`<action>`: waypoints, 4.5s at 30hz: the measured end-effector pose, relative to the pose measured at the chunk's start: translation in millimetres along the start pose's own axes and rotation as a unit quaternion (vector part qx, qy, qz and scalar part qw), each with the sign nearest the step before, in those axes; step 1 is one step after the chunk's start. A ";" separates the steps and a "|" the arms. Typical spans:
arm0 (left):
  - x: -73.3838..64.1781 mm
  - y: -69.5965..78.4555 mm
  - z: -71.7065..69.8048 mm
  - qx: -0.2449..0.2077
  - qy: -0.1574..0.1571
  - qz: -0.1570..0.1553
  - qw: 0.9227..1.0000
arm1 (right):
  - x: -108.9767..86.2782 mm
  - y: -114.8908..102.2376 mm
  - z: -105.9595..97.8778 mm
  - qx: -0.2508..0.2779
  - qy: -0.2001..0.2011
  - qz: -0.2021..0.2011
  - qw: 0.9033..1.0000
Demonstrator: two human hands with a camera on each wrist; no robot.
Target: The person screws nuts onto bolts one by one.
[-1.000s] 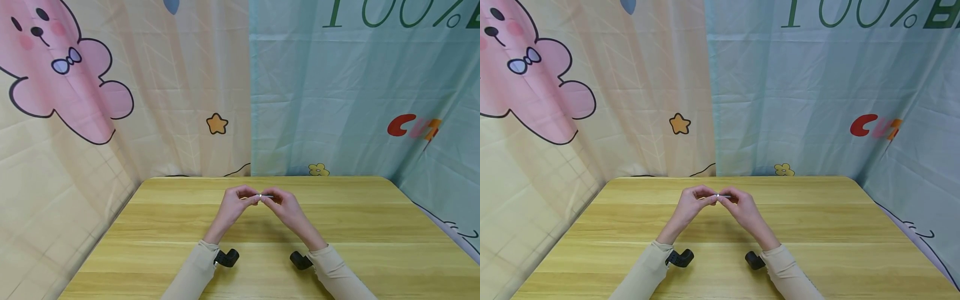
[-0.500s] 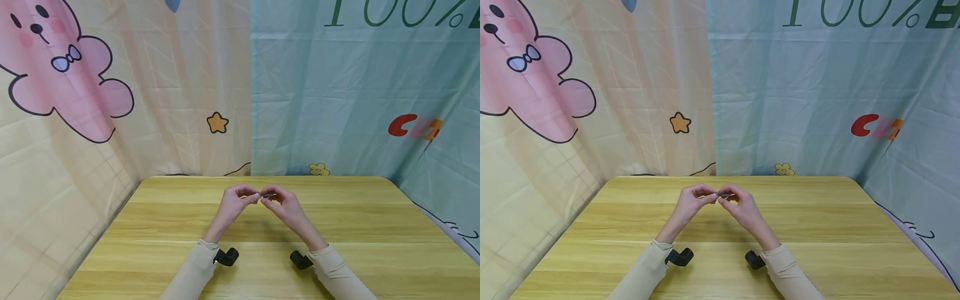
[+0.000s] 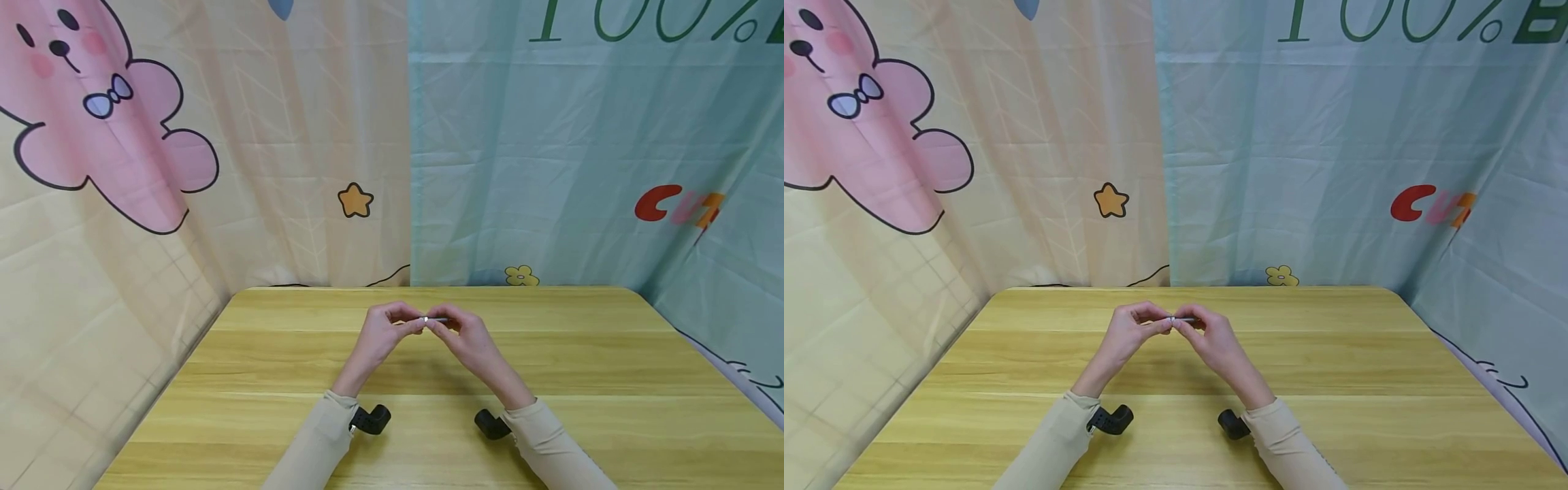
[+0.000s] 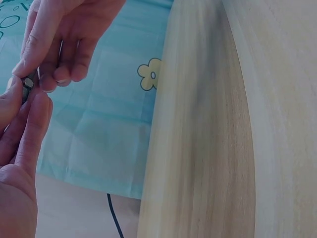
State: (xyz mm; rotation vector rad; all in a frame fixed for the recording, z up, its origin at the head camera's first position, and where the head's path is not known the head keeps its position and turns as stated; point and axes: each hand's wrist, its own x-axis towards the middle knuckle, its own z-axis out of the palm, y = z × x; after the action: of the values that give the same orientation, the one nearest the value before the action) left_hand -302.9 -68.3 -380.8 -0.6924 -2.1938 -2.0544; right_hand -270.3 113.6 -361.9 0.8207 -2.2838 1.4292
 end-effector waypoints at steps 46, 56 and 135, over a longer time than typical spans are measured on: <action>-1.3 1.8 0.9 -0.012 0.015 0.009 1.000 | 1.8 38.0 3.6 0.041 0.004 -0.014 0.999; -0.9 -1.3 0.7 -0.014 0.011 0.016 1.000 | 3.3 38.3 4.4 0.031 0.011 -0.005 0.999; 21.5 -44.7 -14.6 0.245 -0.019 -0.161 0.956 | 24.9 89.7 21.2 -0.078 -0.138 0.220 0.963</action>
State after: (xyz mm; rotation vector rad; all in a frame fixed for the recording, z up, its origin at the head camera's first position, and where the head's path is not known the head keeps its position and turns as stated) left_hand -342.0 -76.8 -413.6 -0.3404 -2.8313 -1.4892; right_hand -345.0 117.1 -421.3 0.5079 -2.8887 1.3420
